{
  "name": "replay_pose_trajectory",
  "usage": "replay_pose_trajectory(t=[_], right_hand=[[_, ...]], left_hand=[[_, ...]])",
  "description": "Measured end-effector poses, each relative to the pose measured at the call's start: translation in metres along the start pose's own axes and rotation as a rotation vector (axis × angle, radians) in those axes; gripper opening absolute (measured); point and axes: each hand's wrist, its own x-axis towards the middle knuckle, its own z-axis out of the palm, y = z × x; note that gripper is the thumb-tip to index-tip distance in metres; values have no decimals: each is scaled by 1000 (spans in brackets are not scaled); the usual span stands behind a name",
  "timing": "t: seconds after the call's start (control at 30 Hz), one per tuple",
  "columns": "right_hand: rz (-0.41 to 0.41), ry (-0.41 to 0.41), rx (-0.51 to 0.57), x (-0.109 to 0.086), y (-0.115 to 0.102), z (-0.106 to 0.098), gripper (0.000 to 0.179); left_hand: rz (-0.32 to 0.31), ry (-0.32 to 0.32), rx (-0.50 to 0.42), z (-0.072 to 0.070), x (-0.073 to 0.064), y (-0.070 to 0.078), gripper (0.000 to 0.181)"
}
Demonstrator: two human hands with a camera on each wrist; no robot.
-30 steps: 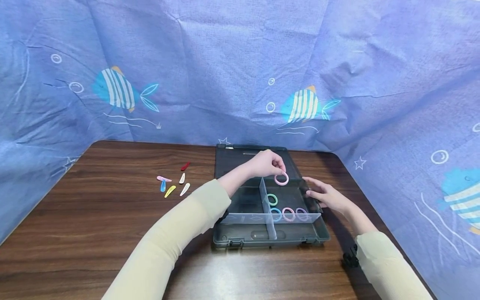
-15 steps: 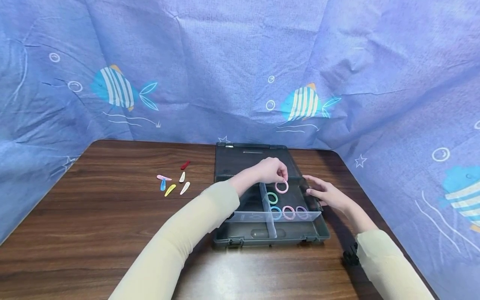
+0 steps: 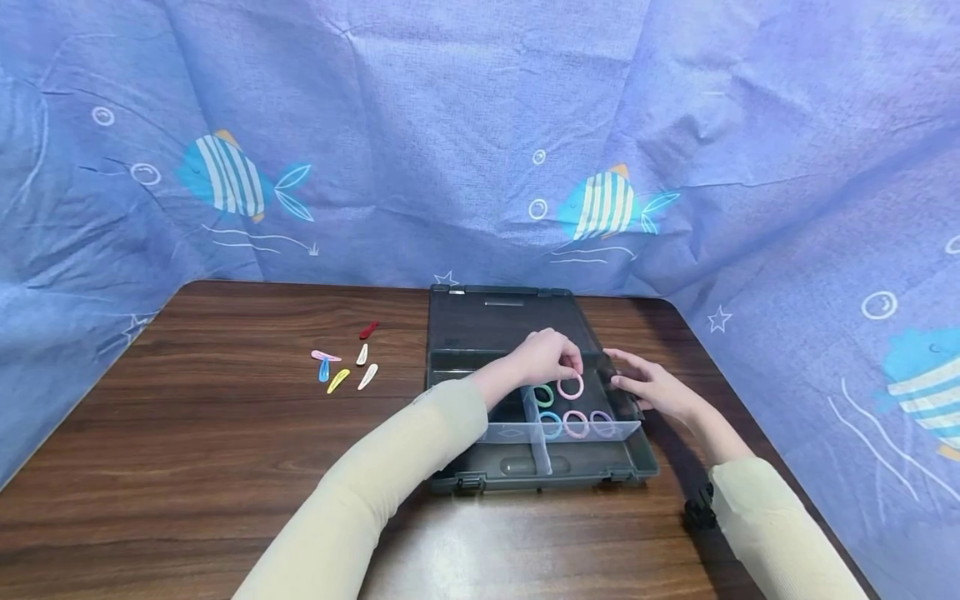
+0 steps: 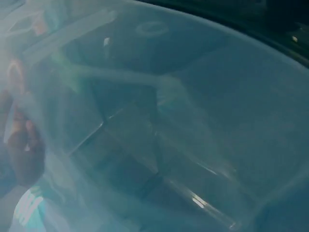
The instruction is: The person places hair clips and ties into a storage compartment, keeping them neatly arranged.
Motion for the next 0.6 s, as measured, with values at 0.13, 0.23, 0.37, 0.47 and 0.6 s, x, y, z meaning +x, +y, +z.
replay_pose_trajectory(t=[0.13,0.23,0.37,0.47,0.6], right_hand=[[1,-1,13,0,0,1,61],[3,2,4,1,0,1,61],[5,5,-5,1,2,1,62],[4,2,3,1,2,1,62],[-3,6,15,1,2,1,62]], left_hand=[[32,-12,68,8,0,0,7],[38,-19,105,12,-3,-1,7],[56,-2,149,14,-4,-3,7],[82,13,167,15,-3,-4,7],[115,20,191,18,0,-5,8]])
